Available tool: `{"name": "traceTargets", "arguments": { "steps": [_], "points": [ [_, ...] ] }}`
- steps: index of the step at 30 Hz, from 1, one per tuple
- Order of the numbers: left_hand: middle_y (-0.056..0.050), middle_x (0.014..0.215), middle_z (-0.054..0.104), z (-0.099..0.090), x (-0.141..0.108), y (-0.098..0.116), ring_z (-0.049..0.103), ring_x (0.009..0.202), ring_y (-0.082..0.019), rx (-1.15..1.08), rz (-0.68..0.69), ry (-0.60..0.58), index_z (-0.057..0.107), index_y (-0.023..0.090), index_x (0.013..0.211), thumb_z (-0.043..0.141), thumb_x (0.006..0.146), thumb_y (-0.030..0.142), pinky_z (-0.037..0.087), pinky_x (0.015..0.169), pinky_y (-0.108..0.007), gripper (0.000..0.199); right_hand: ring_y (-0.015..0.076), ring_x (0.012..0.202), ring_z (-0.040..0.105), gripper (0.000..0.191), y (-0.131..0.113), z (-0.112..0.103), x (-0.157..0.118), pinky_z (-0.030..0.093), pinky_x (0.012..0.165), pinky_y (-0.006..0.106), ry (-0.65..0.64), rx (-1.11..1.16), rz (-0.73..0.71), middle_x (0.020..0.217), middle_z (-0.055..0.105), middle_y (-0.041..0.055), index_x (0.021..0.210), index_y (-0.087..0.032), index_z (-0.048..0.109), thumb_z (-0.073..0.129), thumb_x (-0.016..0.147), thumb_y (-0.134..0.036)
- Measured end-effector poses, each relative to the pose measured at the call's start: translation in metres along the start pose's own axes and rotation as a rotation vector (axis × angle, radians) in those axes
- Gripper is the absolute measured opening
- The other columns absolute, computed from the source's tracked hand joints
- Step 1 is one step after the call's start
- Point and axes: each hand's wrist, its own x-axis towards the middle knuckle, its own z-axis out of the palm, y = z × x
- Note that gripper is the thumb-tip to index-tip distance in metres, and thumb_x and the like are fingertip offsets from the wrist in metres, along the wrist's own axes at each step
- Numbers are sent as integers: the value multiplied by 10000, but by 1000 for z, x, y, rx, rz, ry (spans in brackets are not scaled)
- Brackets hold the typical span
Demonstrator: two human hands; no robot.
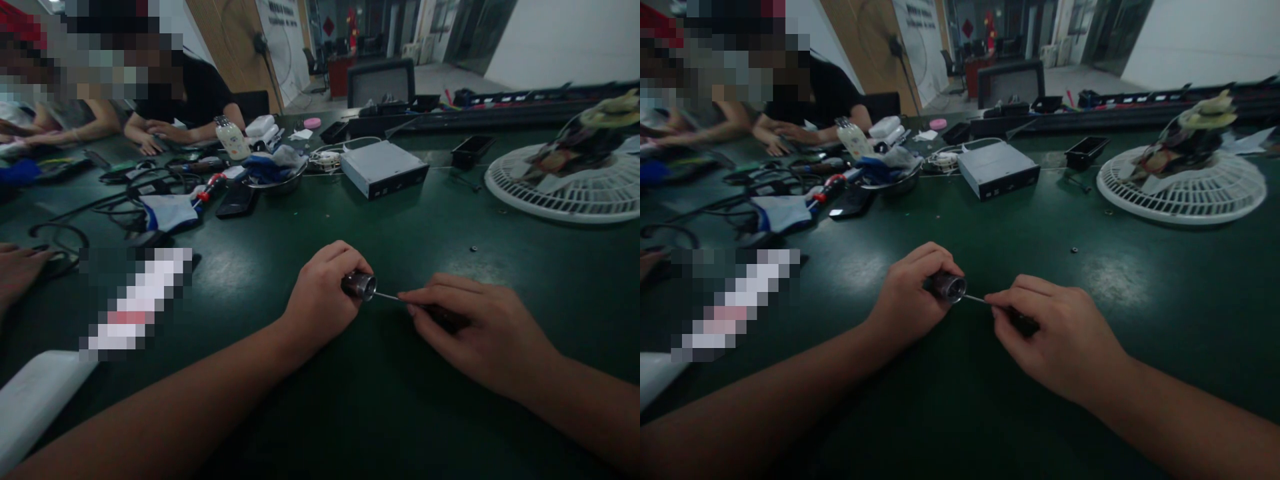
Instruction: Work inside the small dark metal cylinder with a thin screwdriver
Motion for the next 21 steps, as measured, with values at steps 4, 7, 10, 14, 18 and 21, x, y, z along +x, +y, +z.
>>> {"name": "traceTargets", "arguments": {
  "steps": [4, 7, 10, 14, 18, 21],
  "points": [
    [-25, 924, 643, 1, -1, 0, 601, 855, -154, -5, 4, -2, 663, 181, 869, 605, 772, 14, 478, 733, -295, 201, 119, 594, 612, 218, -1, 1, 0, 476, 528, 235, 47, -14, 16, 782, 693, 33, 1063, -178, 768, 607, 918, -151],
    [-22, 911, 639, 1, 0, 0, 599, 850, -153, 3, 10, 0, 657, 179, 850, 600, 763, 8, 473, 733, -295, 200, 116, 613, 622, 261, 0, 1, 0, 478, 536, 229, 2, 14, -36, 828, 706, 37, 1132, -196, 758, 591, 936, -150],
    [-18, 909, 637, 1, 1, 0, 603, 853, -152, 2, 14, 10, 656, 179, 847, 600, 756, 1, 476, 738, -290, 209, 115, 616, 625, 247, 2, 1, 0, 477, 535, 230, -28, 17, -50, 844, 711, 35, 1113, -205, 762, 598, 934, -163],
    [-18, 912, 637, 2, 0, -1, 606, 856, -152, -4, 13, 11, 662, 179, 855, 609, 767, 9, 477, 736, -287, 199, 122, 606, 619, 205, 2, 1, -2, 480, 538, 238, 23, -16, 11, 792, 694, 29, 1048, -193, 768, 613, 917, -168],
    [-19, 916, 636, 2, -2, -2, 601, 850, -148, -8, 13, -2, 663, 175, 862, 605, 770, 7, 472, 730, -288, 200, 120, 613, 620, 233, 0, 2, -1, 475, 532, 233, 38, -20, -3, 807, 695, 35, 1097, -187, 761, 597, 933, -160],
    [-20, 914, 635, 1, 0, -1, 598, 851, -150, -6, 11, -2, 658, 174, 851, 604, 770, 10, 472, 727, -289, 191, 114, 623, 627, 255, 1, 1, -1, 478, 538, 231, -9, 15, -44, 847, 703, 35, 1127, -198, 755, 582, 944, -157]
  ]
}}
